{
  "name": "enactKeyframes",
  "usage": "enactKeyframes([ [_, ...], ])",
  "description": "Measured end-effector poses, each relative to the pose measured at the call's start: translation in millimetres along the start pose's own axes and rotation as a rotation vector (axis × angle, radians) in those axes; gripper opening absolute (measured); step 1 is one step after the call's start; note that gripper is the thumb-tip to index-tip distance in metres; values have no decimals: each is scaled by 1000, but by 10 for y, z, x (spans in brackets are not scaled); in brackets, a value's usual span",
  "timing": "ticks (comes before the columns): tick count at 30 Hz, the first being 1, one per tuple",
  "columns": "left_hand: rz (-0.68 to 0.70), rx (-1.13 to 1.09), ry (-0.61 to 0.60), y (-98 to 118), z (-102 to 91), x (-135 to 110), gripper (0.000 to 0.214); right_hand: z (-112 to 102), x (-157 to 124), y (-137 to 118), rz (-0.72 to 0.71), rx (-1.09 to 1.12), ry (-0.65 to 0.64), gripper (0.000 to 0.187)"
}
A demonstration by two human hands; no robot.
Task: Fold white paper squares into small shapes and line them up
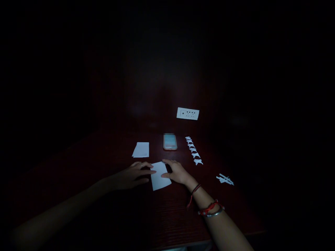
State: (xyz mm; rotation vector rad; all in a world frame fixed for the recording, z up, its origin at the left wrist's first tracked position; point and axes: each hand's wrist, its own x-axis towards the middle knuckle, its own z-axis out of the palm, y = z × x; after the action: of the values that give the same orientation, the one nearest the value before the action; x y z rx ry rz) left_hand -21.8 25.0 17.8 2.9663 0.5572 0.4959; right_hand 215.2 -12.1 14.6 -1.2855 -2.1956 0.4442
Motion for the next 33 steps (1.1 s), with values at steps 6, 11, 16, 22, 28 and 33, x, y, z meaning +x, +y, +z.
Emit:
enactKeyframes([
  [6,38,-44,2,5,-4,24,35,98,77,107,72,305,128,62],
  [11,11,-39,-31,-7,24,23,37,181,150,137,212,634,210,62],
  [16,6,-32,-33,-17,37,7,37,187,146,125,131,505,245,56],
  [22,-11,-21,-4,-67,91,4,33,78,94,32,-7,91,206,25],
  [28,-30,-21,21,-92,130,-10,36,31,78,-35,-77,12,143,24],
  [33,-31,-1,34,-103,160,-18,35,42,83,-30,-93,-4,148,25],
])
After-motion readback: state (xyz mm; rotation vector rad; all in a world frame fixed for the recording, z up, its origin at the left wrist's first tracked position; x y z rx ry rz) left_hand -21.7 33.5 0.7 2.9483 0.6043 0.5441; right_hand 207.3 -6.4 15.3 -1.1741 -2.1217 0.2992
